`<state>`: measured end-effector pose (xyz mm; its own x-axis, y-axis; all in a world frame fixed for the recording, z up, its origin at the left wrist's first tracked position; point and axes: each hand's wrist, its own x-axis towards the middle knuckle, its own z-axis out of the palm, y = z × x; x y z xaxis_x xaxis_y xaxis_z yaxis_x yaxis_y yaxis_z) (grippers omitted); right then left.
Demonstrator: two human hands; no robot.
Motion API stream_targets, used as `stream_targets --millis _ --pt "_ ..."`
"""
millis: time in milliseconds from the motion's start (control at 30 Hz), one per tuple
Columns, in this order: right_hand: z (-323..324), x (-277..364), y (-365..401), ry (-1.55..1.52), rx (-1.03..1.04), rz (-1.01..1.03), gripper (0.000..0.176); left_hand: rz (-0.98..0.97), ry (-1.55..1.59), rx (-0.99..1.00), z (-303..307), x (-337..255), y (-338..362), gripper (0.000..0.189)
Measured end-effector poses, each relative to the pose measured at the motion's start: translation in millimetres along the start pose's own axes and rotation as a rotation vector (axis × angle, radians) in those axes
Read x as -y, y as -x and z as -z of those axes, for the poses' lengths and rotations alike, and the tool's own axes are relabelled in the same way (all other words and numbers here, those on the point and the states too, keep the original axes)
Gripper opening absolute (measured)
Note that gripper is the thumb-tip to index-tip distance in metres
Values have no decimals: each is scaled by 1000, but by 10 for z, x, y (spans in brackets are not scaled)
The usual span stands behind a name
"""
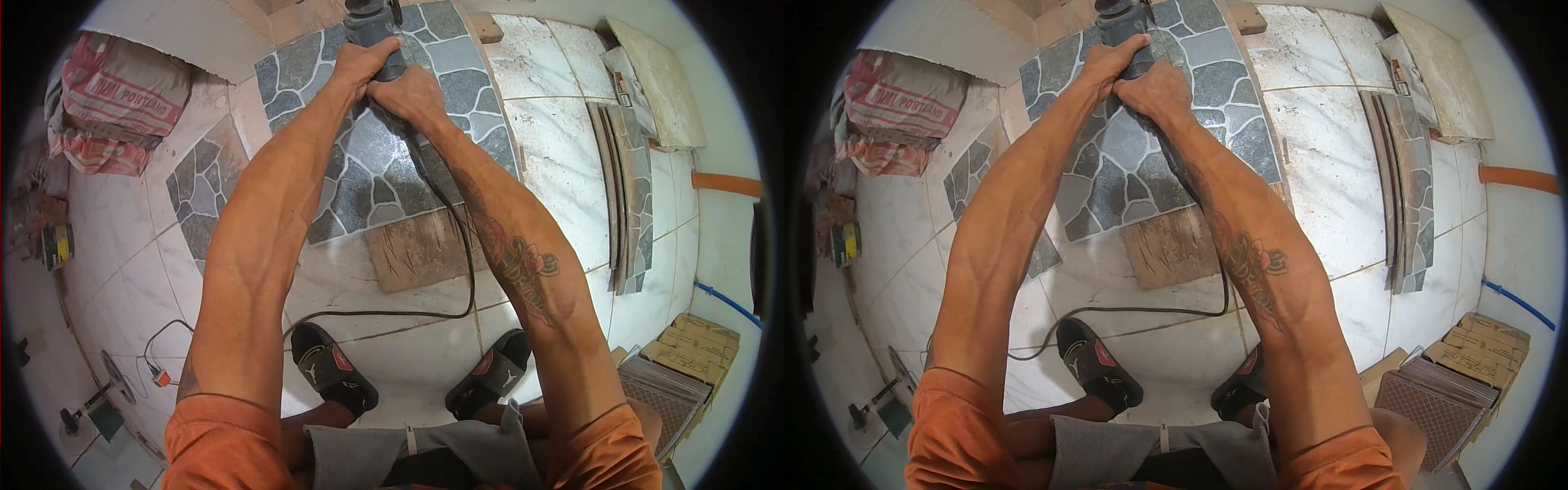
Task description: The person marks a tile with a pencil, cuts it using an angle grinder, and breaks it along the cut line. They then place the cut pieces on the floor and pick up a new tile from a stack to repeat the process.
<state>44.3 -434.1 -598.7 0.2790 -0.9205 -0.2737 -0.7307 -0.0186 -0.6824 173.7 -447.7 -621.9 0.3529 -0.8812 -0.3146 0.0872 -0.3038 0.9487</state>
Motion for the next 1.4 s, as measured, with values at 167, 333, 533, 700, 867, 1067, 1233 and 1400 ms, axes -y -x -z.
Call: stream_targets --millis 167,333,533,700,867,1067,1233,1400 --pt "6 3 26 -5 -5 -4 63 -21 -17 -4 1 14 9 54" --pt "-15 -25 29 -10 -8 -7 65 4 -9 -10 -19 -8 73 55" --pt "-25 -53 34 -17 8 -13 67 7 -3 2 -23 -3 105 54" --pt "-40 -79 27 -7 17 -14 70 2 15 -8 -36 9 128 54" --pt "-27 -74 62 -5 20 -22 71 -4 7 -7 -35 47 119 54" --pt "-43 -99 76 12 20 -35 73 18 -30 -30 -57 10 206 55" --pt "-8 -113 139 -8 37 -18 72 1 -13 -22 -74 19 258 55" --pt "0 -134 182 -12 25 -7 72 14 -39 -53 -97 40 261 53"
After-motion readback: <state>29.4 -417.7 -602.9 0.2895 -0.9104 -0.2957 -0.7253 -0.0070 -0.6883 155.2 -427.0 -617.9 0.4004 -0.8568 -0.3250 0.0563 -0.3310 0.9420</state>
